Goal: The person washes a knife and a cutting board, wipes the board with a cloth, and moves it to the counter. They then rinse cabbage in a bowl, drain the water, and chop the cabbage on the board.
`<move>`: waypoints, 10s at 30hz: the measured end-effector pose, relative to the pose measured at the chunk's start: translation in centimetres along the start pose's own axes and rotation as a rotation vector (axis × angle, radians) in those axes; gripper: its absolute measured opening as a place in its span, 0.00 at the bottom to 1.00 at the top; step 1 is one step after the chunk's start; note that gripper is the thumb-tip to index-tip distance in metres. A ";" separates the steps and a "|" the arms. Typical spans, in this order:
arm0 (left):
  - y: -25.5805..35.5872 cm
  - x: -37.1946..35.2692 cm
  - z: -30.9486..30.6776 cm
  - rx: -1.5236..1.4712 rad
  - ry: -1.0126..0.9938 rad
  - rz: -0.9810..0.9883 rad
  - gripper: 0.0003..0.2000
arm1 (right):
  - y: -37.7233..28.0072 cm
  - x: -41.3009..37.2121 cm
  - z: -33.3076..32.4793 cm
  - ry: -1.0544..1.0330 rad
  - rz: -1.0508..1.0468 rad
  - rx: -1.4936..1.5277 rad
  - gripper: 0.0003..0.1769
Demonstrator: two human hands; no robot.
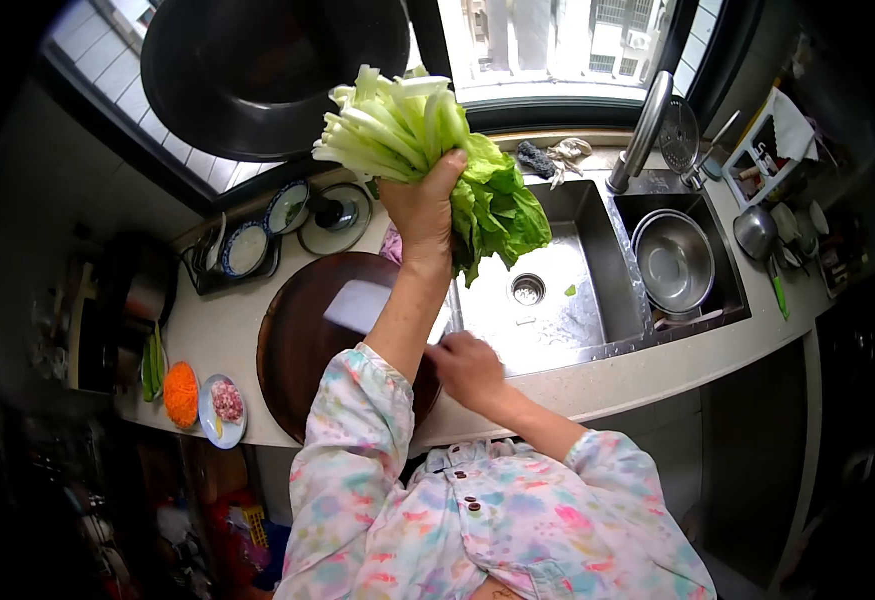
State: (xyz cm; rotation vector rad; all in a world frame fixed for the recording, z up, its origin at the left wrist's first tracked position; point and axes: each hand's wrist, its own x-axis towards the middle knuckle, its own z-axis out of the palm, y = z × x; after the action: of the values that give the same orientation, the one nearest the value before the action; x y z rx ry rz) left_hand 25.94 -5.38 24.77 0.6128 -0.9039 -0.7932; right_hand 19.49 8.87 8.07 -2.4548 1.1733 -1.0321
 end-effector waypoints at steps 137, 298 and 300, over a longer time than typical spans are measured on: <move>4.7 -11.2 -28.9 2.156 -0.461 -0.238 0.18 | -7.9 14.1 3.8 -0.804 -0.048 -0.177 0.06; 9.9 -19.1 -36.0 1.596 -0.006 0.101 0.14 | -12.1 10.9 9.4 -0.644 -0.055 -0.098 0.12; 9.5 -19.3 -36.2 1.565 0.021 0.065 0.14 | -13.4 10.3 7.7 -0.668 -0.097 -0.117 0.10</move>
State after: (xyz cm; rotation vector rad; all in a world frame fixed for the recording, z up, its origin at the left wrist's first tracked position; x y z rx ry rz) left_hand 52.98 20.63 5.63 1.9072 -1.4289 0.1545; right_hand 37.07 9.17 14.00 -2.6361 0.9058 -0.1132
